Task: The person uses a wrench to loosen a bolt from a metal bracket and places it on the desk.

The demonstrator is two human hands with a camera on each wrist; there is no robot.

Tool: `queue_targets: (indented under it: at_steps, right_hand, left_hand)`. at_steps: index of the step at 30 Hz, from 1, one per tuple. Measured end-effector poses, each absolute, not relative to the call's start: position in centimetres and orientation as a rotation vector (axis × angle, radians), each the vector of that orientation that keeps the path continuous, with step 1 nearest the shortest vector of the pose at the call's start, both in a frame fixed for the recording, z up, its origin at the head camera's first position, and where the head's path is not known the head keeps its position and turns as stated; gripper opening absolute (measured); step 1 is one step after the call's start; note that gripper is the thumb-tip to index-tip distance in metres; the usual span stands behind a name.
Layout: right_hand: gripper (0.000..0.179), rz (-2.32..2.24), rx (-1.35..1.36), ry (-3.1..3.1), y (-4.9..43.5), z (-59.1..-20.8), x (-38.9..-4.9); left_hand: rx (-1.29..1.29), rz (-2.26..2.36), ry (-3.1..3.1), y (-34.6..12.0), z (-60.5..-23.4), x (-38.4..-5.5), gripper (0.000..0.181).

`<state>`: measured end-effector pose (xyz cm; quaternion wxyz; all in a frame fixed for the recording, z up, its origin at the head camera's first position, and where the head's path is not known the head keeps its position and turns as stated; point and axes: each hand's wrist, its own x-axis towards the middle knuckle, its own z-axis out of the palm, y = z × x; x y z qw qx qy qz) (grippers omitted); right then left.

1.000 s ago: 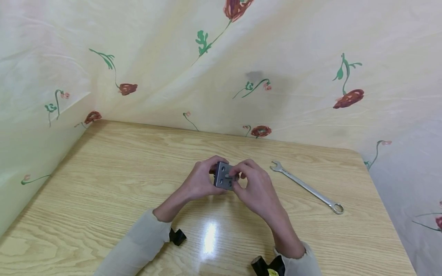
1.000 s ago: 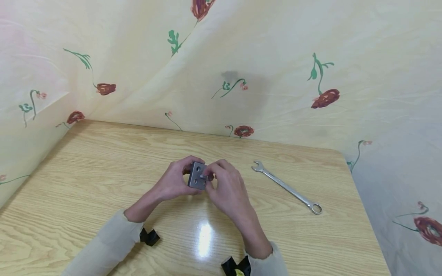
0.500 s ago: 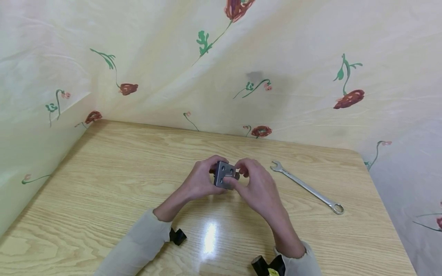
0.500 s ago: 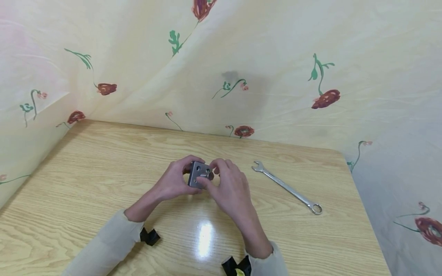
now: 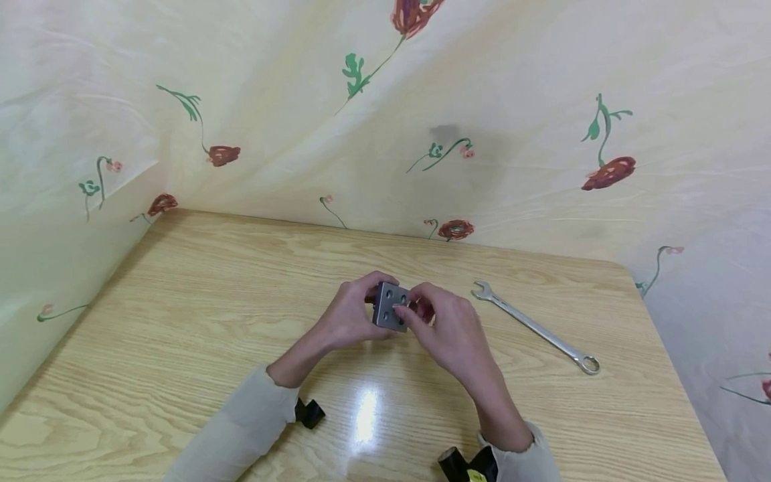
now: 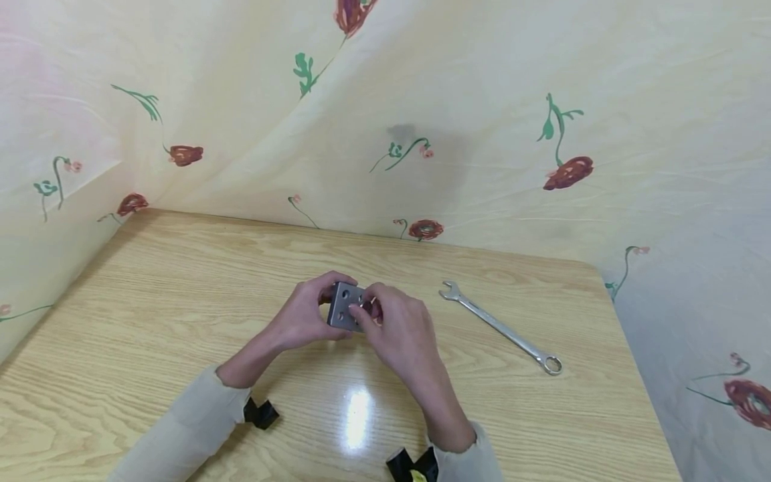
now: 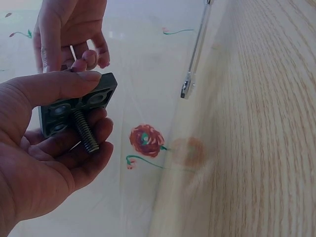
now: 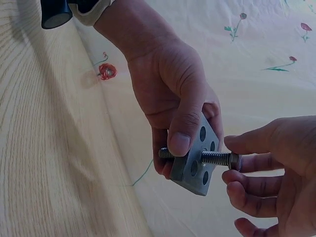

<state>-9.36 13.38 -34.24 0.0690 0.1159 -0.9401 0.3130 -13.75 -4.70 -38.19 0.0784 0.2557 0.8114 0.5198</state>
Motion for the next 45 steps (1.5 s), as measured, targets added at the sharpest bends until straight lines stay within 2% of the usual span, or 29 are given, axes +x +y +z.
queue_targets:
  at_steps: [16,22,29,36,45]
  right_hand:
    - [0.024,0.934,0.493,-2.719,13.26,-34.55,-9.19]
    - [0.042,0.937,0.341,-2.831,13.37,-34.29,-9.29]
    - [0.029,0.963,0.16,-2.955,13.42,-34.27,-9.41]
    - [0.018,0.962,0.318,-2.84,13.41,-34.38,-9.4]
    - [0.019,0.927,0.477,-2.759,13.57,-34.26,-9.14]
  left_hand:
    - [0.762,1.561,2.429,-4.68,-38.28,-13.75,0.064]
    - [0.758,1.573,2.419,-4.7,-38.35,-13.77,0.065]
    - [0.769,1.573,2.42,-4.73,-38.29,-13.77,0.064]
    - [0.781,1.573,2.415,-4.69,-38.38,-13.81,0.065]
    - [0.761,1.566,2.424,-4.68,-38.37,-13.84,0.065]
